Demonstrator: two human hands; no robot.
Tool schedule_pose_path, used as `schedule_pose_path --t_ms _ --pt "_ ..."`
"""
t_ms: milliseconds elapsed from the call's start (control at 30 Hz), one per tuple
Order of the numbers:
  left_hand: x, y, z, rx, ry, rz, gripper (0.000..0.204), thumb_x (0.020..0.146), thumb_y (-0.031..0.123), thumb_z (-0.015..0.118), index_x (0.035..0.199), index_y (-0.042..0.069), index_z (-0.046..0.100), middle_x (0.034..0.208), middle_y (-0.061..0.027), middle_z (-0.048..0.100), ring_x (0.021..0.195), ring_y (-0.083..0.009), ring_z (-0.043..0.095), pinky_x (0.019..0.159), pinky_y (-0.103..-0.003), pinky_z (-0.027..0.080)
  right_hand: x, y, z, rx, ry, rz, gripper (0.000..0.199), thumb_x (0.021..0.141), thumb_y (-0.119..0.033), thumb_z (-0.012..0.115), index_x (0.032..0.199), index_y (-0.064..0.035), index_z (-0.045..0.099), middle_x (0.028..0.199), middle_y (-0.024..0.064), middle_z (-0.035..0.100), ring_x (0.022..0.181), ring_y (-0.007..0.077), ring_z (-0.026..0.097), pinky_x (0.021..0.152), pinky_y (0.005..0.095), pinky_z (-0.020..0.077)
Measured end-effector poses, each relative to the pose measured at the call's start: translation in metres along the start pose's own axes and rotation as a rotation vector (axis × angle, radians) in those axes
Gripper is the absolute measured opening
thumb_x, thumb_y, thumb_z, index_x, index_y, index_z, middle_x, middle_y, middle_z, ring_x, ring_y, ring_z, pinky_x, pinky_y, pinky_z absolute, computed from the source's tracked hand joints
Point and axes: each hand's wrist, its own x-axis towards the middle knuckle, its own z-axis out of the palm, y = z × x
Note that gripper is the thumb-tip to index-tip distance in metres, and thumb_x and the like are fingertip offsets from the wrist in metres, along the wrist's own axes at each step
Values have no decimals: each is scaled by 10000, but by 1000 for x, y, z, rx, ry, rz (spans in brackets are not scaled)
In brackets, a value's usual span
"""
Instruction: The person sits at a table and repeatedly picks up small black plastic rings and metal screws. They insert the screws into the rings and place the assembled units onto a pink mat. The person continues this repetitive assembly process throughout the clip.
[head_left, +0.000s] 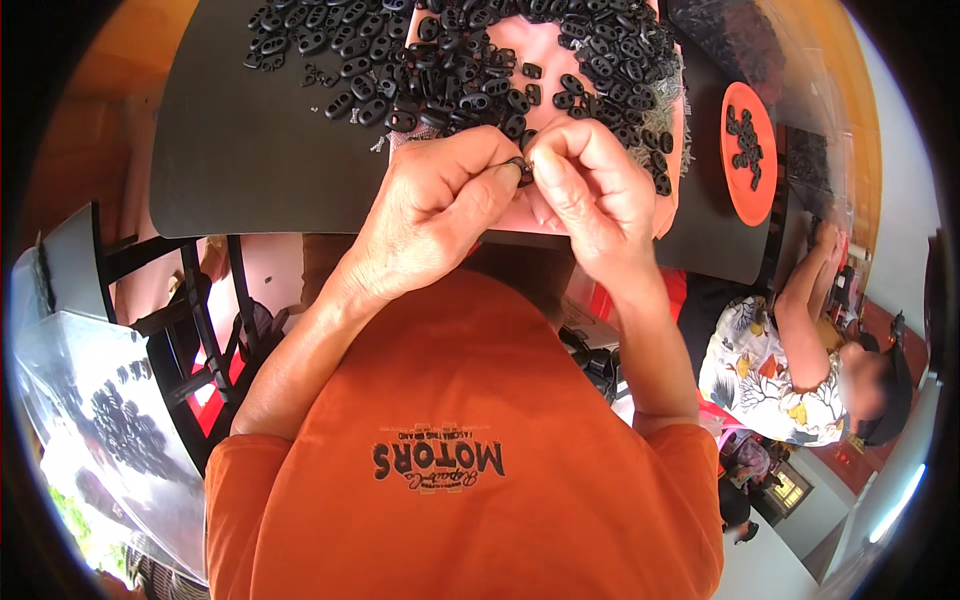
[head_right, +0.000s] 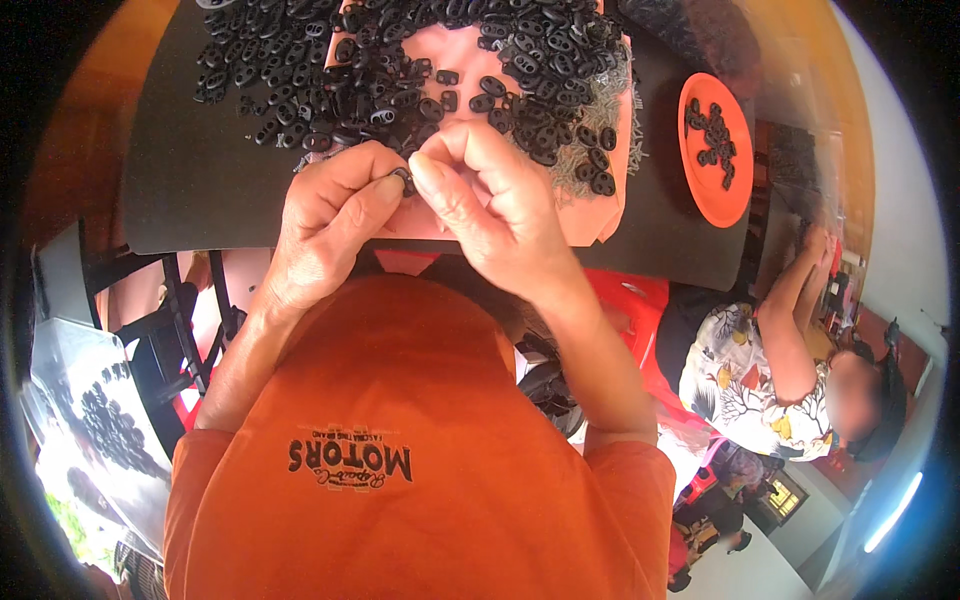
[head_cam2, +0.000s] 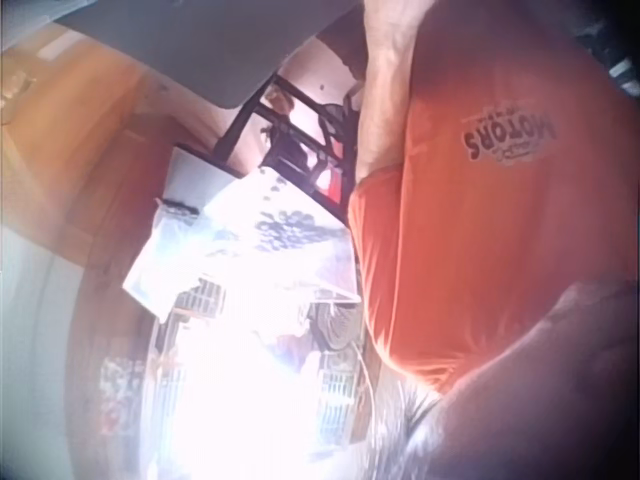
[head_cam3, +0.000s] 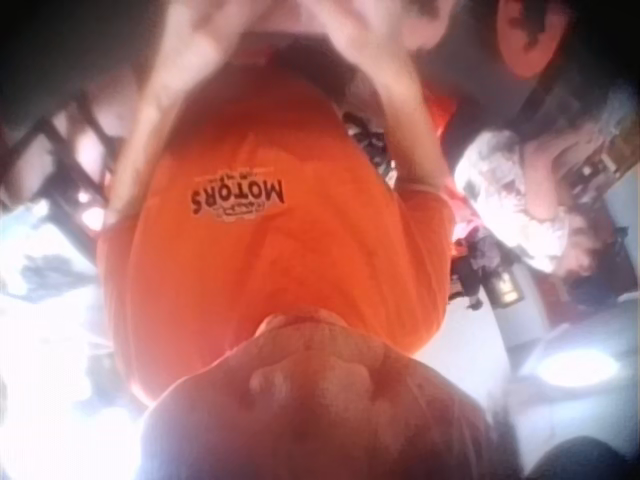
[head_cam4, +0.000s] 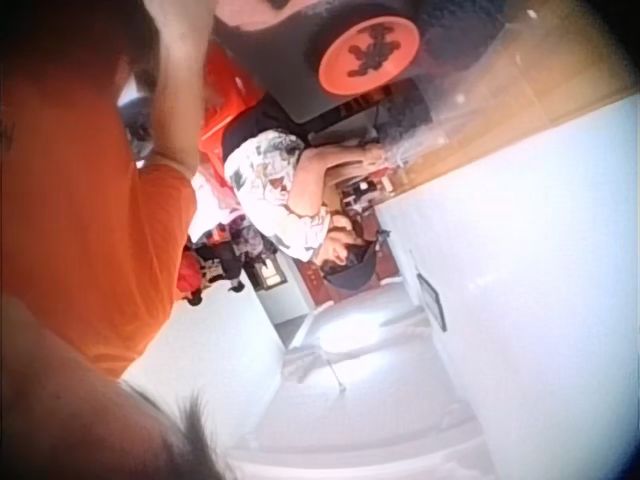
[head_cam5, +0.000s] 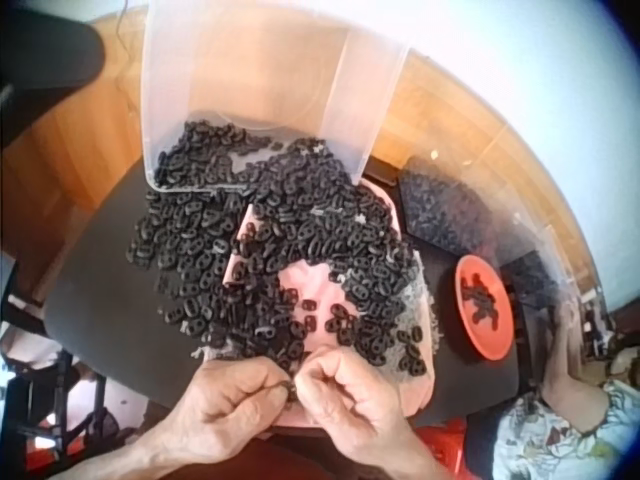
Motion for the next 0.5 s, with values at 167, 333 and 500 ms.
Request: schedule_pose_path --t_ms 167,333,500 --pt "-1 5 -5 -14 -68 -170 156 921 108 507 845 -17 560 683 13 487 614 -53 437 553 -228 378 49 0 -50 -651 -19 -285 51 920 -79 558 928 -32 576 819 60 560 682 174 555 627 292 461" --pt "2 2 2 62 -20 -85 175 870 72 512 715 -8 493 572 -37 440 528 -103 414 490 -292 350 79 -2 -55 -1150 -149 -311 61 892 -83 583 949 -61 581 853 93 565 737 299 581 652 357 464" --pt "2 5 -2 138 -102 -107 136 898 66 499 801 -18 543 657 -4 473 601 -69 411 534 -250 349 80 1 -52 -1072 -233 -331 102 881 -94 593 976 -68 565 895 79 573 789 296 595 680 369 468"
